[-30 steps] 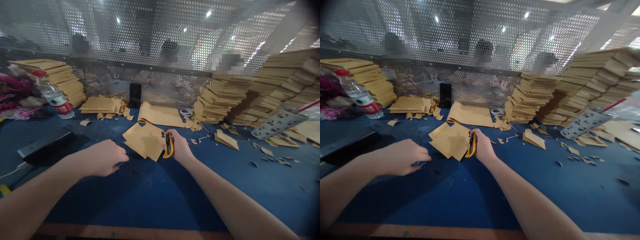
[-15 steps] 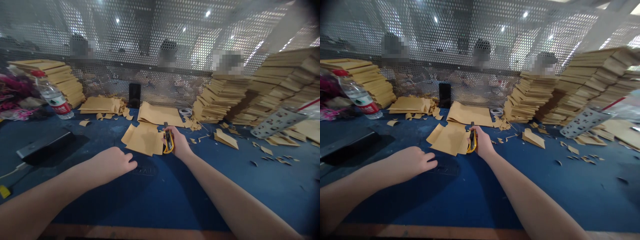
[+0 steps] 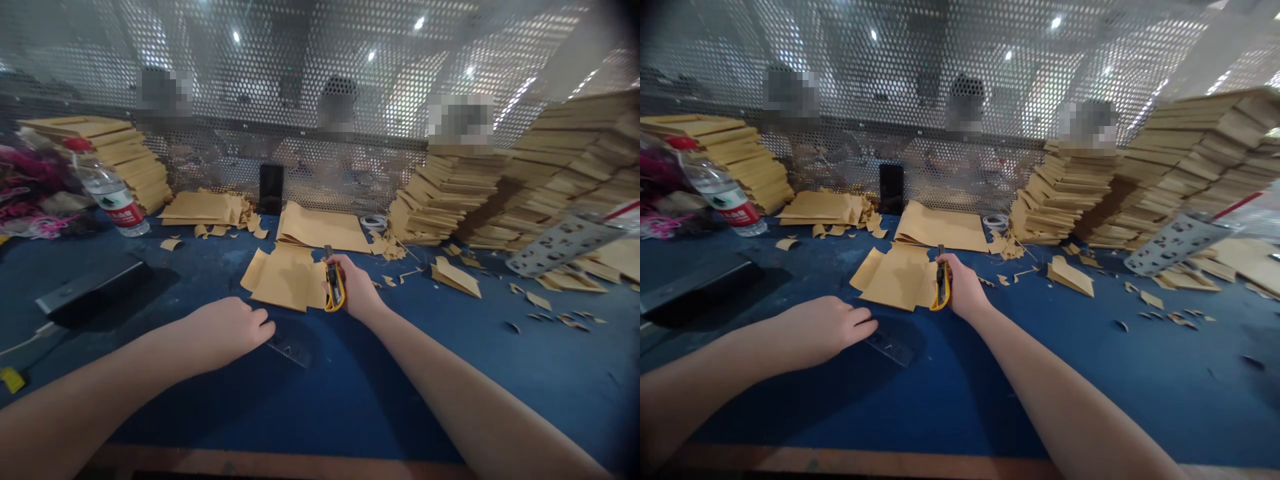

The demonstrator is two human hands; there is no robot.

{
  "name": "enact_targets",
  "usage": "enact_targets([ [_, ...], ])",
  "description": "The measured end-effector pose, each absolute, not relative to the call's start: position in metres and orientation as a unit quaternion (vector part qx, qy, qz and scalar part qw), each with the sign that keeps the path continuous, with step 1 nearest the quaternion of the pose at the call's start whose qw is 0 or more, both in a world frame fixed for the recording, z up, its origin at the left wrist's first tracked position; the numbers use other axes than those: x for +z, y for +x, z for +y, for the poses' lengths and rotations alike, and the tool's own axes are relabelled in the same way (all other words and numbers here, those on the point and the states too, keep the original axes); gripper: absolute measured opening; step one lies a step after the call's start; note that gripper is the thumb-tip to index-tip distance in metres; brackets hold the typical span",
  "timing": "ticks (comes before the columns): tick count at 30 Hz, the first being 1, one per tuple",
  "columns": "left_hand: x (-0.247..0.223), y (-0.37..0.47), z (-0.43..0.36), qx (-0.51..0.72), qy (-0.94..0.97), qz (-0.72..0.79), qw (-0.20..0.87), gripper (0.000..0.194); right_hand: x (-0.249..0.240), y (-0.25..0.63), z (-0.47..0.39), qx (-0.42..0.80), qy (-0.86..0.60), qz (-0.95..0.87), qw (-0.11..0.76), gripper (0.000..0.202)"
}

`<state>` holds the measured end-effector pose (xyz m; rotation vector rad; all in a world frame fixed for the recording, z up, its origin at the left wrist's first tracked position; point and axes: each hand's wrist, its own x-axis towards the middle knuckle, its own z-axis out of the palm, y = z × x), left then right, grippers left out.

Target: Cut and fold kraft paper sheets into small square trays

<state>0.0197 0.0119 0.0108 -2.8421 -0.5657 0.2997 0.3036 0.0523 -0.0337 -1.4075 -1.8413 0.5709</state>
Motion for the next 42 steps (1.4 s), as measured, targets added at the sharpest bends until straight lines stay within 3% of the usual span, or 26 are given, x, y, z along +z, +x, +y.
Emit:
enact_targets([
  [6,0.02,0.018,0.012,0.015,-0.98,-0.145,0.133,0.026,-0.035,0.302,0.051,0.247,-0.532,-0.719,0.374,0.04],
  [11,0.015,0.013,0.051,-0.132,-0.936,-0.291,0.146,0.034,-0.033,0.3,0.05,0.269,-0.512,-0.724,0.376,0.039],
  [16,-0.013,0.019,0.081,-0.072,-0.953,-0.281,0.088,0.042,-0.032,0.302,0.051,0.269,-0.507,-0.725,0.381,0.04],
  [21,-0.02,0.027,0.06,-0.069,-0.968,-0.238,0.034,0.021,-0.035,0.306,0.051,0.276,-0.505,-0.73,0.369,0.043],
  [24,-0.019,0.031,0.046,-0.08,-0.973,-0.216,0.0,0.02,-0.036,0.307,0.052,0.267,-0.501,-0.738,0.365,0.044],
  [33,-0.033,0.041,0.033,-0.14,-0.962,-0.212,-0.099,0.022,-0.039,0.307,0.046,0.187,-0.5,-0.734,0.42,0.026],
  [42,-0.035,0.047,0.038,-0.135,-0.971,-0.126,-0.151,0.028,-0.034,0.311,0.029,0.085,-0.256,-0.884,0.381,0.03],
])
